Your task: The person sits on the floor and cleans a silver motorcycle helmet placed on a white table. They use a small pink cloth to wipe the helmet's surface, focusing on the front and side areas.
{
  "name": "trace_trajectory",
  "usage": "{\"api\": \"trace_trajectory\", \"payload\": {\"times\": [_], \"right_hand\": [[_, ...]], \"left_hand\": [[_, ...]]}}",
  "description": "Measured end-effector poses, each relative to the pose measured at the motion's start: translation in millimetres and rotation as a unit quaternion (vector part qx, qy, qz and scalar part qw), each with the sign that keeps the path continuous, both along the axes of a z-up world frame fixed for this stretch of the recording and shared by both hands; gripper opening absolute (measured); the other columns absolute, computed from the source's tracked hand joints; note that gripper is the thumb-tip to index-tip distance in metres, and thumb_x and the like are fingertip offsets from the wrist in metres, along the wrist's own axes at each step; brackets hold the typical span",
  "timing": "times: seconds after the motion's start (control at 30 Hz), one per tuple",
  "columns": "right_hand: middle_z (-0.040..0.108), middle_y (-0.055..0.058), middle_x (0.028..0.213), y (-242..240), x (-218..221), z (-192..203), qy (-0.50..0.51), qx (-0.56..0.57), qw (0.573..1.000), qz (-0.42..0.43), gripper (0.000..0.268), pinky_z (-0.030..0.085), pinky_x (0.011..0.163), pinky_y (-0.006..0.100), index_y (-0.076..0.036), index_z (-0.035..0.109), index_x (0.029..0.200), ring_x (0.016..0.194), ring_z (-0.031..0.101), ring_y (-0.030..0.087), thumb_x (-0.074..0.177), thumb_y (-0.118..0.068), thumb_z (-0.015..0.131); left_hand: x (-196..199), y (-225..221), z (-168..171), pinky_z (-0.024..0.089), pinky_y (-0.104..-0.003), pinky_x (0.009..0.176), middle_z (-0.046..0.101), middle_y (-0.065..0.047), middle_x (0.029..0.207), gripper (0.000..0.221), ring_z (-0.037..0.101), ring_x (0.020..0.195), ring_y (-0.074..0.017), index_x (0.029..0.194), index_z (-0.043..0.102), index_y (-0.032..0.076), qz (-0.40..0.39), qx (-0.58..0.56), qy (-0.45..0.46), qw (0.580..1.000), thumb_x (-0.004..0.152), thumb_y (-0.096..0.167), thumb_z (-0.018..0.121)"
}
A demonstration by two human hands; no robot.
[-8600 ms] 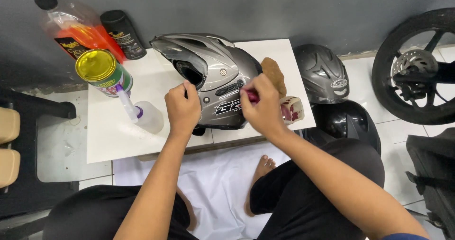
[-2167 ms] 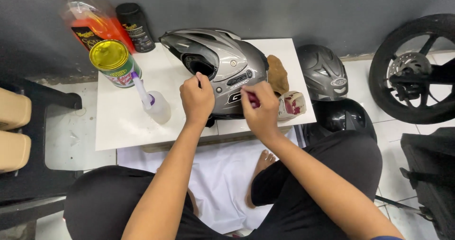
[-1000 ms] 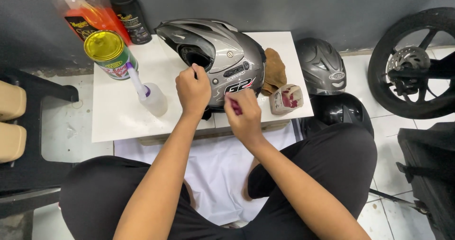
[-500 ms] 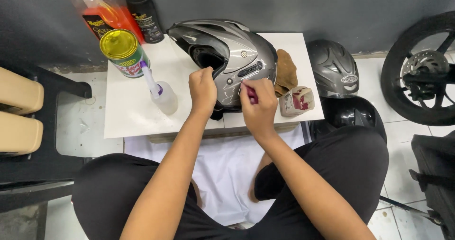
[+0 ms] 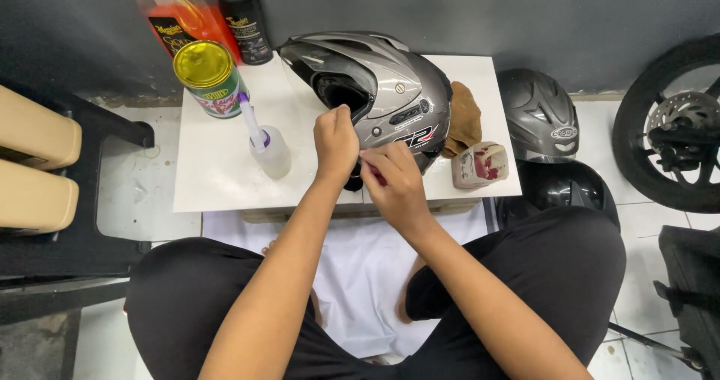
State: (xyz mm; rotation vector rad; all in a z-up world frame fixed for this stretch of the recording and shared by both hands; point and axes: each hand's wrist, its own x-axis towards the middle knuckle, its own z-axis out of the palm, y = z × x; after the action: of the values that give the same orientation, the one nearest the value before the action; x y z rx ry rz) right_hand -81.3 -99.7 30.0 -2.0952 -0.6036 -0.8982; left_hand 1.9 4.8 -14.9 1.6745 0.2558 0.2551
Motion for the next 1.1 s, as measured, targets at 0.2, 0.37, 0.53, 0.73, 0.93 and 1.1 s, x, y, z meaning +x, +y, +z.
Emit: {"api": "trace_trajectory", "payload": {"times": [0.2, 0.37, 0.53, 0.73, 0.93, 1.1], "right_hand": [[0.059, 0.007, 0.072, -39.2, 25.5, 13.0, -0.005, 0.053, 0.993, -0.101, 0.01, 0.05, 0.065, 0.033, -0.005, 0.074, 0.093, 0.067, 0.06, 0.024, 0.088, 0.004, 0.077], [0.062, 0.006, 0.071, -26.6, 16.7, 12.3, 0.002, 0.041, 0.997, -0.06, 0.011, 0.052, 0.066, 0.032, -0.007, 0.077, 0.091, 0.067, 0.061, 0.024, 0.086, 0.002, 0.08], [0.063, 0.005, 0.073, -28.4, 18.4, 15.4, 0.002, 0.054, 0.994, -0.094, 0.012, 0.051, 0.065, 0.03, -0.007, 0.076, 0.091, 0.068, 0.062, 0.023, 0.087, 0.004, 0.077], [0.063, 0.007, 0.073, -52.4, 31.0, 2.3, 0.008, 0.065, 0.993, -0.094, 0.009, 0.052, 0.067, 0.034, -0.008, 0.076, 0.092, 0.07, 0.064, 0.026, 0.088, 0.0, 0.078], [0.064, 0.007, 0.077, -66.8, 34.2, -13.0, 0.046, 0.122, 0.98, -0.149, 0.01, 0.051, 0.066, 0.031, -0.009, 0.076, 0.094, 0.071, 0.064, 0.02, 0.089, -0.002, 0.079], [0.067, 0.009, 0.08, -80.8, 41.4, -14.3, 0.066, 0.133, 0.975, -0.166, 0.008, 0.052, 0.067, 0.032, -0.007, 0.075, 0.094, 0.072, 0.065, 0.021, 0.088, -0.003, 0.078]], "left_hand": [[2.5, -2.6, -2.6, 0.031, -0.023, 0.048, 0.037, 0.005, 0.044, 0.046, 0.032, 0.049, -0.0081, 0.053, 0.045, 0.017, 0.004, 0.032, 0.006, 0.999, 0.099, 0.017, 0.042], [1.6, -4.7, 9.6, 0.031, -0.024, 0.047, 0.036, 0.006, 0.043, 0.048, 0.031, 0.048, -0.0078, 0.052, 0.042, 0.018, 0.004, 0.046, 0.019, 0.999, 0.1, 0.017, 0.041], [1.5, -5.6, 7.6, 0.029, -0.022, 0.045, 0.035, 0.007, 0.041, 0.049, 0.029, 0.047, -0.0062, 0.05, 0.043, 0.018, 0.01, 0.051, 0.022, 0.998, 0.1, 0.015, 0.042], [6.3, -1.4, 2.8, 0.027, -0.022, 0.043, 0.032, 0.008, 0.04, 0.051, 0.027, 0.044, -0.0062, 0.049, 0.041, 0.02, 0.012, 0.069, 0.039, 0.997, 0.099, 0.014, 0.044], [3.9, -1.8, 2.4, 0.025, -0.021, 0.043, 0.03, 0.009, 0.039, 0.051, 0.024, 0.043, -0.0054, 0.048, 0.04, 0.021, 0.026, 0.082, 0.048, 0.995, 0.098, 0.012, 0.045], [3.7, -4.3, 3.7, 0.024, -0.022, 0.042, 0.028, 0.01, 0.038, 0.051, 0.022, 0.042, -0.0045, 0.047, 0.04, 0.022, 0.03, 0.087, 0.047, 0.995, 0.096, 0.012, 0.046]]}}
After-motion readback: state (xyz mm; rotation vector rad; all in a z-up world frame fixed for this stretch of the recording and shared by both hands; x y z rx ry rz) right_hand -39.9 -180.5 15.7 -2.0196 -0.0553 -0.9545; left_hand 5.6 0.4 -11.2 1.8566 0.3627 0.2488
